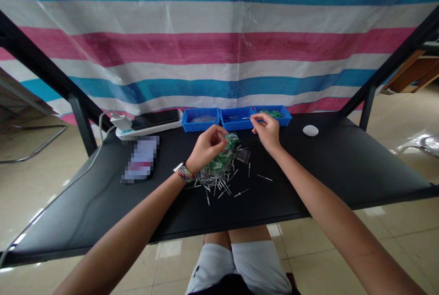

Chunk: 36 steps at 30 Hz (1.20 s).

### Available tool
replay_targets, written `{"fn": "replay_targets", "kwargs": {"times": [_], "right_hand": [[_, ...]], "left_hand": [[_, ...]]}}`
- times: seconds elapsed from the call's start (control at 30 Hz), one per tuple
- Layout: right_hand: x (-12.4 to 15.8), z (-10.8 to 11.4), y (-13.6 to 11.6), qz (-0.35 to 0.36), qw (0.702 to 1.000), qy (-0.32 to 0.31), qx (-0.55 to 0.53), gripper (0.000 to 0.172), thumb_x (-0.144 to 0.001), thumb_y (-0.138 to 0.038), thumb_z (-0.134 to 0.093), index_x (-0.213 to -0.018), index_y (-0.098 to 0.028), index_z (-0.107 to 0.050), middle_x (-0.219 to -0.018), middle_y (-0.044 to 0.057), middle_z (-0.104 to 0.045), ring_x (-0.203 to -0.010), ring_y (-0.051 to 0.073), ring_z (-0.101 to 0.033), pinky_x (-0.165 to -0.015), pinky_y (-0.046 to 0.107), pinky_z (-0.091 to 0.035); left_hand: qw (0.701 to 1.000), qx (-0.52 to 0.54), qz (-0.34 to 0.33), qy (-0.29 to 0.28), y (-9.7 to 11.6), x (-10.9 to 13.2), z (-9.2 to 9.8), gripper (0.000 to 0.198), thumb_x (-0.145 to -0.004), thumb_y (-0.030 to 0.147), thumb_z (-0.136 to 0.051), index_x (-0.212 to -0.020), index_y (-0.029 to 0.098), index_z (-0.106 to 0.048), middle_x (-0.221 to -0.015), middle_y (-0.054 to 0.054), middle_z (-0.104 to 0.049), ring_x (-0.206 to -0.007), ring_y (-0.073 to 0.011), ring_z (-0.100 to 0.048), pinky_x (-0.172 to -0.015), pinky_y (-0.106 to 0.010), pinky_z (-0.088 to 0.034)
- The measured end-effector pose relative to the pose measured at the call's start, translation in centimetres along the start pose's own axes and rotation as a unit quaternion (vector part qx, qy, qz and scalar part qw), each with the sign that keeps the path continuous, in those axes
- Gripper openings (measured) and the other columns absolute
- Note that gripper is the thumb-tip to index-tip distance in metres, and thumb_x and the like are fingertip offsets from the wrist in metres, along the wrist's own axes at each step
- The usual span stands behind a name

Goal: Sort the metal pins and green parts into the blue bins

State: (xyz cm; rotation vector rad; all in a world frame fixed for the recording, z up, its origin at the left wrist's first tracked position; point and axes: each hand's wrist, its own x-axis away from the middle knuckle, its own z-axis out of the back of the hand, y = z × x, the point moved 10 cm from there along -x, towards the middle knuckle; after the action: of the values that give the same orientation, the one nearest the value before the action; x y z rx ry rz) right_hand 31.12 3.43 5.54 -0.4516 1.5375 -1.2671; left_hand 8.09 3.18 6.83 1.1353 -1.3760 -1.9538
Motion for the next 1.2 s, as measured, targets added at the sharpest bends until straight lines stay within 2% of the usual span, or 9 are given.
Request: {"fn": "replay_targets", "kwargs": {"times": [0.1,0.27,0.37,0.47,0.53,0.87,0.97,1.1,1.2], "right_hand": [[0.0,-1.1,0.2,0.025,0.997,-0.045,0.049,0.024,-0.088,-0.031,-0.066,-0.105,-0.02,-0.077,-0.109,0.007,-0.079,-0.056,0.014,-0.069,-0.055,0.028,-0.054],[0.5,-0.5,-0.9,0.071,0.992,-0.033,0.103,0.019,-0.089,-0.024,-0.06,-0.095,-0.019,-0.077,-0.099,0.006,-0.075,-0.057,0.014,-0.065,-0.056,0.028,-0.05],[1.1,-2.1,-1.5,0.085,0.978,-0.137,0.131,0.014,-0.085,-0.018,-0.063,-0.09,-0.019,-0.076,-0.091,0.004,-0.073,-0.061,0.014,-0.062,-0.06,0.027,-0.048],[2.8,-4.2,-1.4,0.094,0.935,-0.285,0.189,0.012,-0.08,-0.012,-0.068,-0.084,-0.02,-0.077,-0.085,0.002,-0.071,-0.064,0.013,-0.059,-0.062,0.026,-0.045],[3.6,-4.6,-1.2,0.093,0.913,-0.332,0.217,0.011,-0.079,-0.011,-0.07,-0.08,-0.021,-0.077,-0.082,0.001,-0.07,-0.066,0.013,-0.059,-0.063,0.026,-0.043],[4.0,-4.4,0.0,0.056,0.894,-0.388,0.216,0.012,-0.075,-0.009,-0.073,-0.079,-0.019,-0.077,-0.083,0.001,-0.067,-0.072,0.014,-0.06,-0.066,0.026,-0.043],[3.9,-4.2,-0.5,0.058,0.905,-0.372,0.196,0.01,-0.075,-0.01,-0.071,-0.076,-0.019,-0.073,-0.079,0.0,-0.065,-0.07,0.014,-0.058,-0.065,0.026,-0.042],[4.0,-4.3,-1.9,0.023,0.935,-0.338,0.103,0.003,-0.081,-0.018,-0.069,-0.083,-0.019,-0.068,-0.074,-0.002,-0.062,-0.066,0.014,-0.055,-0.062,0.026,-0.042],[4.6,-5.0,-3.3,0.008,0.945,-0.327,0.028,0.005,-0.084,-0.023,-0.07,-0.086,-0.02,-0.067,-0.076,-0.002,-0.063,-0.068,0.015,-0.057,-0.064,0.027,-0.045]], "left_hand": [[1.0,-0.003,-0.002,-0.003,0.0,0.0,0.0,0.02,-0.093,0.028,-0.073,-0.105,0.017,-0.062,-0.076,0.002,-0.061,-0.063,-0.0102,-0.059,-0.059,-0.023,-0.049],[1.0,-0.014,-0.002,0.006,0.2,-0.1,0.3,0.019,-0.092,0.027,-0.073,-0.104,0.017,-0.063,-0.075,0.002,-0.061,-0.062,-0.0107,-0.062,-0.059,-0.023,-0.049],[1.0,-0.011,-0.001,0.013,0.4,-0.1,0.5,0.018,-0.092,0.027,-0.073,-0.103,0.017,-0.063,-0.075,0.002,-0.061,-0.062,-0.0108,-0.061,-0.059,-0.023,-0.05],[1.0,-0.008,0.0,0.017,0.5,-0.1,0.6,0.019,-0.091,0.028,-0.074,-0.103,0.018,-0.063,-0.074,0.002,-0.061,-0.062,-0.0108,-0.061,-0.059,-0.023,-0.05],[1.0,-0.007,0.001,0.017,0.6,-0.1,0.6,0.019,-0.091,0.027,-0.074,-0.103,0.018,-0.063,-0.074,0.002,-0.061,-0.062,-0.0107,-0.06,-0.058,-0.023,-0.049],[0.999,0.023,0.012,0.044,-0.2,-0.1,1.0,0.017,-0.09,0.024,-0.07,-0.104,0.019,-0.062,-0.073,0.004,-0.058,-0.059,-0.0106,-0.062,-0.055,-0.023,-0.047],[0.999,0.018,0.019,0.046,-0.3,-0.1,1.0,0.016,-0.089,0.024,-0.07,-0.103,0.019,-0.062,-0.073,0.004,-0.058,-0.059,-0.0112,-0.062,-0.056,-0.023,-0.047],[0.999,-0.028,0.026,0.023,-0.2,0.0,0.7,0.013,-0.094,0.031,-0.066,-0.098,0.018,-0.064,-0.076,0.001,-0.063,-0.062,-0.0127,-0.062,-0.057,-0.024,-0.047],[0.997,-0.075,0.032,-0.003,-0.3,0.1,0.3,0.03,-0.101,0.043,-0.059,-0.086,0.018,-0.064,-0.073,-0.001,-0.065,-0.062,-0.0137,-0.06,-0.058,-0.024,-0.047]]}}
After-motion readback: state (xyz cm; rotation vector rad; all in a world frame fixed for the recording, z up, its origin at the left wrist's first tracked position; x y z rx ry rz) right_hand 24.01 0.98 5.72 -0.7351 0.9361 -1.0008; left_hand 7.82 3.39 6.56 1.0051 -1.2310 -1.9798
